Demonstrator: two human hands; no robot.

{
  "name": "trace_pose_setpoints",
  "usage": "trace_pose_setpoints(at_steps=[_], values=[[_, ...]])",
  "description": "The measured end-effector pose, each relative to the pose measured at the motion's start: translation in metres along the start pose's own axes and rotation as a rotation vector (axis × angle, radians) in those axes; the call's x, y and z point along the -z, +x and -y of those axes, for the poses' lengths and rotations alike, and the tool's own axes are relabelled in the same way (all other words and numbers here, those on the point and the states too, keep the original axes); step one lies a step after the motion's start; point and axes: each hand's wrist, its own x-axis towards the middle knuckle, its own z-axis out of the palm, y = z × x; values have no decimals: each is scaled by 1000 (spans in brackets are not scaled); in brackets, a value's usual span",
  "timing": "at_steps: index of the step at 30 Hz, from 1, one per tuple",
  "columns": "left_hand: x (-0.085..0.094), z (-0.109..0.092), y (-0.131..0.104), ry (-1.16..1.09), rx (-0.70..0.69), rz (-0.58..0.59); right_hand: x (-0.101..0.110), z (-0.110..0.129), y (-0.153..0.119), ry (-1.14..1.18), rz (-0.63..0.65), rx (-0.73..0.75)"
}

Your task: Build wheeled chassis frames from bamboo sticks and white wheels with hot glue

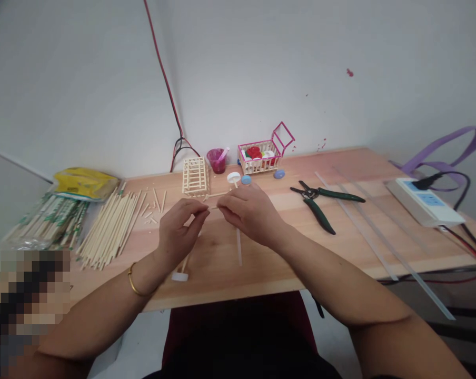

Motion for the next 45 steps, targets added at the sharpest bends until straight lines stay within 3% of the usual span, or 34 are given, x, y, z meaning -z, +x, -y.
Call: trace_pose_setpoints(at_steps=[45], values=[[-4,4,-2,32,-21,22,-5,2,0,64,53,-37]])
